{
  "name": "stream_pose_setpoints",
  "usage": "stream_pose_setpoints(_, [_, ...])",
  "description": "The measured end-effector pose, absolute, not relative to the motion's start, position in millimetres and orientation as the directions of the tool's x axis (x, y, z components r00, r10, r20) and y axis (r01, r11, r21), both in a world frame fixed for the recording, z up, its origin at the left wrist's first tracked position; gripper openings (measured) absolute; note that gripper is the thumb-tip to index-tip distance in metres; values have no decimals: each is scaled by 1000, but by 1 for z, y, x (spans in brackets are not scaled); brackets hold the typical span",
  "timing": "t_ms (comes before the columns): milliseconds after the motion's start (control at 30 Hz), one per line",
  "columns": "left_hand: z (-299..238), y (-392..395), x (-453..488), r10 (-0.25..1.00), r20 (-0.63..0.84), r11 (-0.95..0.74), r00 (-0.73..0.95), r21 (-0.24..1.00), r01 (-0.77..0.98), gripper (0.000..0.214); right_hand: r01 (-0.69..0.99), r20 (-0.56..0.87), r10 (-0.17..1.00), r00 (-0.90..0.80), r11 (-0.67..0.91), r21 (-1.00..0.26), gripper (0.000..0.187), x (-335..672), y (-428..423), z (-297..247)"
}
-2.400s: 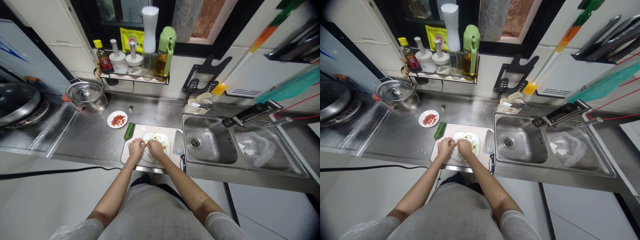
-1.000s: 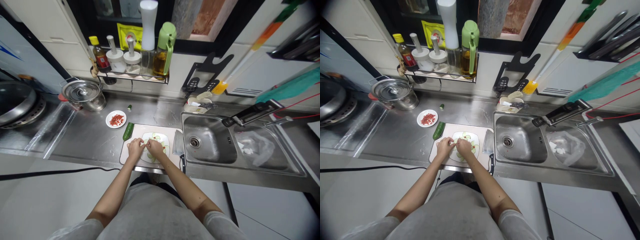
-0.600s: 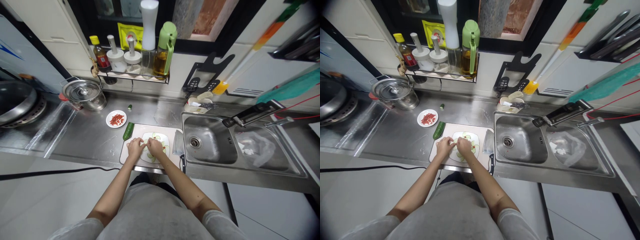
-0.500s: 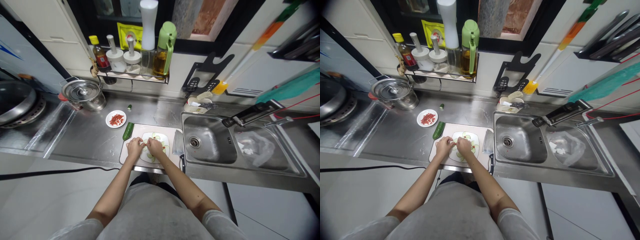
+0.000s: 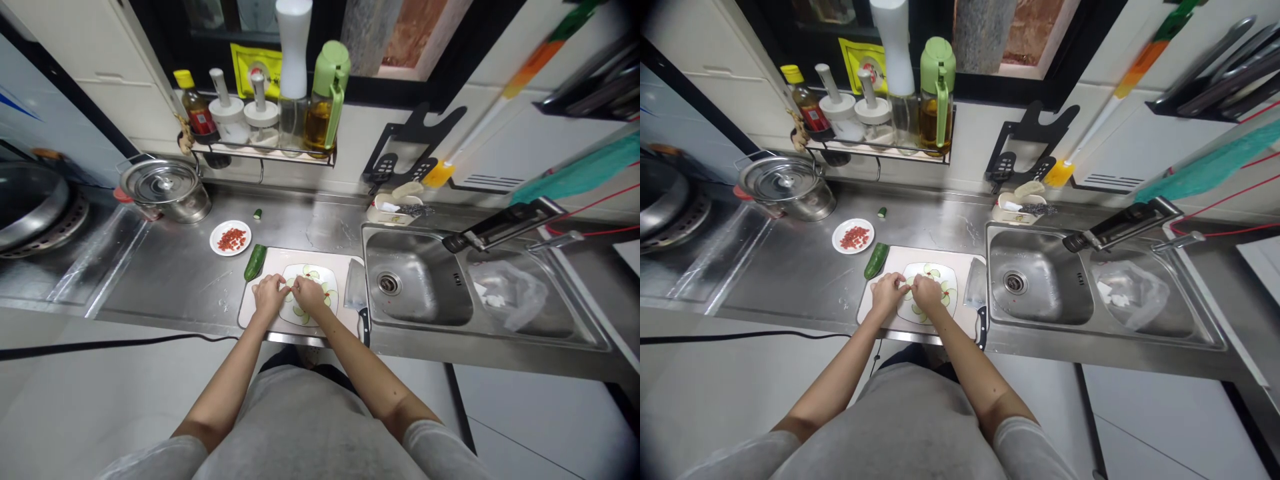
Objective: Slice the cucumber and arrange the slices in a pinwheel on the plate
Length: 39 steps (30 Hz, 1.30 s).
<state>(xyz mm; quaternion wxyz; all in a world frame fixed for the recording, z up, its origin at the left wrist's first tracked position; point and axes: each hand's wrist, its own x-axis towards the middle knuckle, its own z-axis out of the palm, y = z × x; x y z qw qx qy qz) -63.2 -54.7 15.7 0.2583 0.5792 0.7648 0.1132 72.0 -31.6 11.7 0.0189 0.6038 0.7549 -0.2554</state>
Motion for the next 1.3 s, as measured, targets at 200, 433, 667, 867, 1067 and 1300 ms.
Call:
stream_pose_setpoints(200, [15, -55, -63, 946, -250, 307, -205, 493, 814, 19, 919, -322, 907, -271, 144, -367, 16, 72, -32, 14])
stream_pose_setpoints(433, [12, -53, -73, 929, -237, 370, -286, 635, 678, 17, 858, -267, 950, -160, 0, -513, 16, 91, -25, 31])
stream_pose_setpoints(667, [2, -64, -91, 927, -183, 344, -327, 760, 551, 23, 776, -147, 987, 69, -146, -614, 22, 151, -22, 47])
stream_pose_setpoints(867, [-8, -84, -100, 932, -249, 350, -265, 814, 463, 29, 858, -368, 922, 119, -281, -429, 28, 190, -49, 44])
stream_pose_setpoints(1067, [-16, -98, -97, 894, -416, 446, -168, 862, 240, 41, 857, -533, 842, 82, -333, -394, 33, 186, -79, 34])
stream_pose_setpoints(1300, [-16, -103, -83, 858, -506, 513, -88, 853, 97, 39, 856, -522, 846, 105, -344, -386, 27, 172, -86, 18])
